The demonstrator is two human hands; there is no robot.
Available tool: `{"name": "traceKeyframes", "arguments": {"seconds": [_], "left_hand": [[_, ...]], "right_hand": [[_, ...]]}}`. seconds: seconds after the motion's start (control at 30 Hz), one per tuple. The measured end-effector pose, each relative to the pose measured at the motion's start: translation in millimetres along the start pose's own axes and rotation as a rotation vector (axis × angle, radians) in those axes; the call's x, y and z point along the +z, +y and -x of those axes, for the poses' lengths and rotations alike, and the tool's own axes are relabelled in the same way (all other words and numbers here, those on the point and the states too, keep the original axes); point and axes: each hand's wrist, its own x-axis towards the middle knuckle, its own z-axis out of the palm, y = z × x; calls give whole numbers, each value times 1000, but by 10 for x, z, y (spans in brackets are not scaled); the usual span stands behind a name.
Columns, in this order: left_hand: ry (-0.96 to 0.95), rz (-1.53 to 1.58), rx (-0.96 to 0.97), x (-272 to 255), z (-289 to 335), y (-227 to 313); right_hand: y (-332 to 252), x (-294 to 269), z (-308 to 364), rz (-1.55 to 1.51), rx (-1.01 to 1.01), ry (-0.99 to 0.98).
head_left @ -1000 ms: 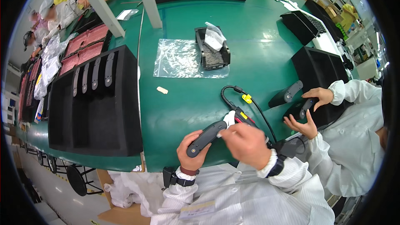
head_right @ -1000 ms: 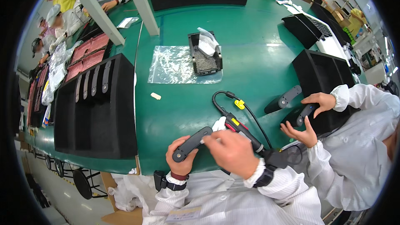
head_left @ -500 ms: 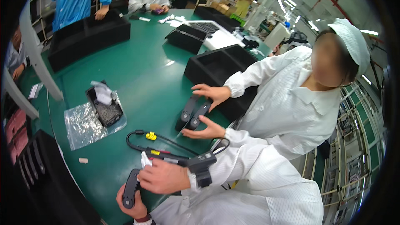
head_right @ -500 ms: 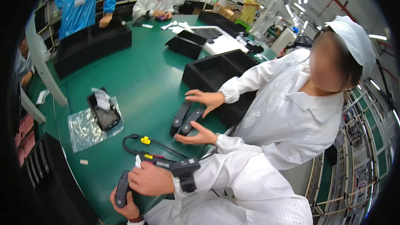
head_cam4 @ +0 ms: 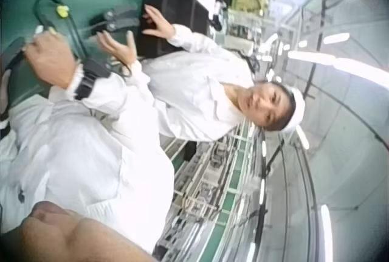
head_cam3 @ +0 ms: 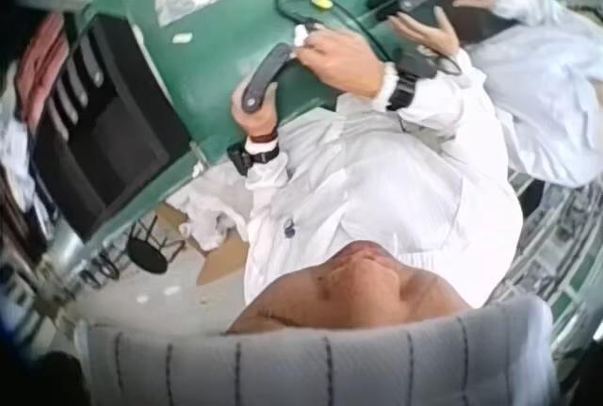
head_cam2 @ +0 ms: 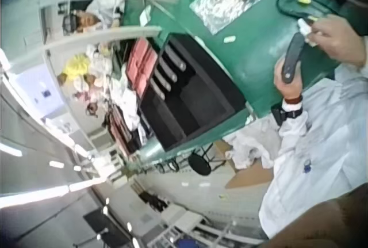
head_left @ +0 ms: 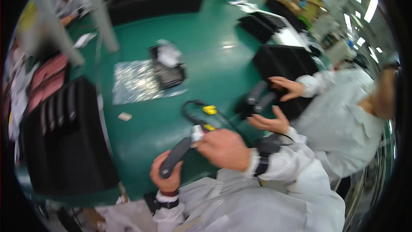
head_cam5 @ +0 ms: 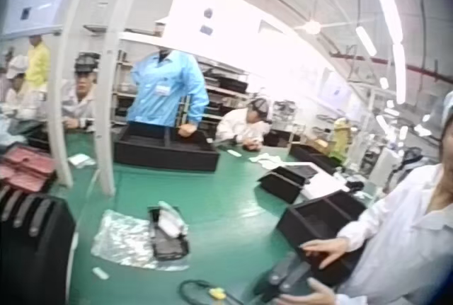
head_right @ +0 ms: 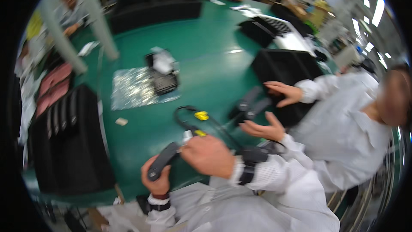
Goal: Assembling components of an electronic device using manual tools and an electric screwdriver.
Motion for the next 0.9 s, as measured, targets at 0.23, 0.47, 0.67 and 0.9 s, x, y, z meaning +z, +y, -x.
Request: {"name": "traceKeyframes", "arguments": {"seconds": [0.23, 0.47, 0.67, 0.9], "left_hand": [[-28, -4, -7, -89, 26, -28], [-11, -29, 7, -97, 39, -47], [-32, -23, 7, -87, -1, -30], [-34, -15, 10, -103, -4, -15]], "right_hand": [[-247, 122, -105, -326, 254, 172], [-374, 223, -132, -176, 6, -10], [-215, 114, -206, -11, -133, -137], [-57, -16, -220, 55, -24, -146]]}}
